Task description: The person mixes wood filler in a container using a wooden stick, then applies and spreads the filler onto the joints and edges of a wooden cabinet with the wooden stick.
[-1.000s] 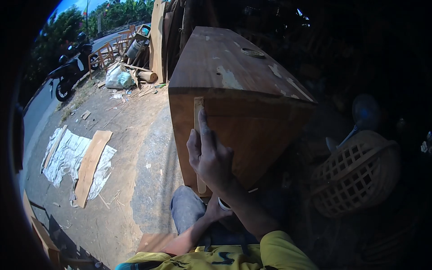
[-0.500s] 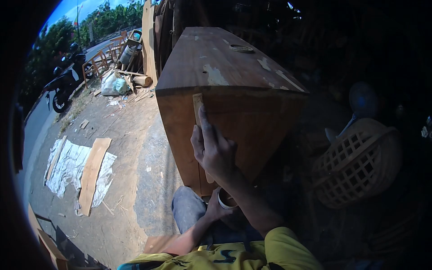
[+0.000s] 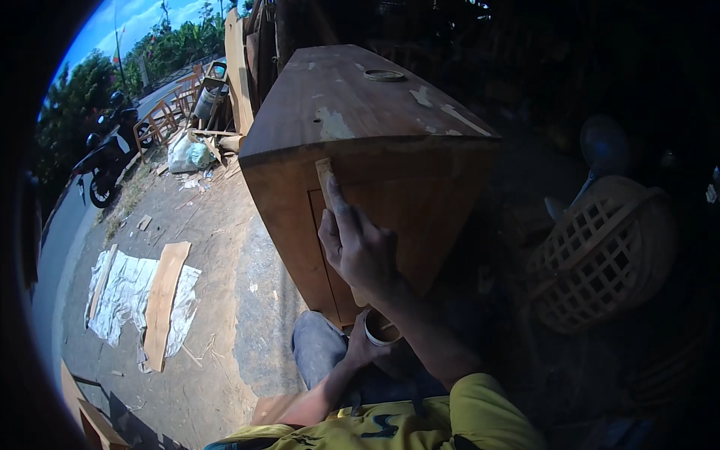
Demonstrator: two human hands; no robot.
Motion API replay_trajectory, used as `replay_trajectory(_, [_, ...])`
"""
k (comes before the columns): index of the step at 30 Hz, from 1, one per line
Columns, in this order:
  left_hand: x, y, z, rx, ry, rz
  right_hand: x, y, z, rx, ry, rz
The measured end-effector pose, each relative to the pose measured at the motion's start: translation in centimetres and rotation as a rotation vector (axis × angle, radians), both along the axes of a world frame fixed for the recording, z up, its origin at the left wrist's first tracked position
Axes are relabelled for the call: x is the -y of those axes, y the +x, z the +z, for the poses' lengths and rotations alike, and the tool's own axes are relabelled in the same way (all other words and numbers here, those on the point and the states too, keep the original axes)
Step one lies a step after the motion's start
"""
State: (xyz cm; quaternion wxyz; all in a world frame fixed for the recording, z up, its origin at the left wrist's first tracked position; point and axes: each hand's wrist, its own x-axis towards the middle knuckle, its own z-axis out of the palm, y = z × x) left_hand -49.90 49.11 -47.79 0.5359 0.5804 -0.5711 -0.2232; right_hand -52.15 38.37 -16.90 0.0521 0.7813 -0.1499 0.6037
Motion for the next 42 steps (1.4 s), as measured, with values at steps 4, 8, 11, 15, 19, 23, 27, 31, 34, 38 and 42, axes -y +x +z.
replay_trajectory(4, [0.0,-0.1,-0.5,0.033,-0.014,0.011,1.8,0.4,0.2,0.068,-0.037,-0.03])
replay_trajectory(8, [-0.4,-0.5,-0.1,0.027,-0.032,0.027,2.5,-0.4,-1.3,0.003,-0.091,-0.087])
replay_trajectory(11, [-0.3,-0.6,-0.1,0.023,-0.012,0.002,1.7,-1.1,0.1,0.029,-0.059,-0.015])
replay_trajectory(15, [-0.6,-0.9,0.0,0.061,-0.024,0.011,1.9,-1.4,0.3,-0.019,-0.045,-0.031])
replay_trajectory(19, [-0.2,-1.1,0.2,0.009,0.016,-0.009,0.9,-2.3,0.7,0.004,-0.005,0.009])
replay_trajectory(23, [-0.1,-1.2,0.2,0.08,0.011,0.044,2.2,-2.2,0.0,-0.025,-0.016,-0.062])
replay_trajectory(27, [0.0,-1.1,-0.4,0.017,0.037,0.03,1.9,-3.1,0.3,0.016,-0.015,-0.014])
replay_trajectory(31, [0.5,-1.0,-1.2,0.069,0.03,0.05,2.5,-4.2,-0.1,-0.018,0.028,-0.04])
replay_trajectory(34, [0.4,-1.2,-0.7,0.075,0.042,0.079,3.0,-4.8,0.5,0.012,0.009,-0.021])
replay_trajectory(38, [0.4,-1.4,0.0,0.065,0.041,0.088,5.1,-5.3,-0.1,-0.016,0.002,-0.06])
replay_trajectory(42, [0.5,-1.9,1.9,0.065,-0.013,0.124,4.1,-6.0,0.0,0.015,0.028,0.011])
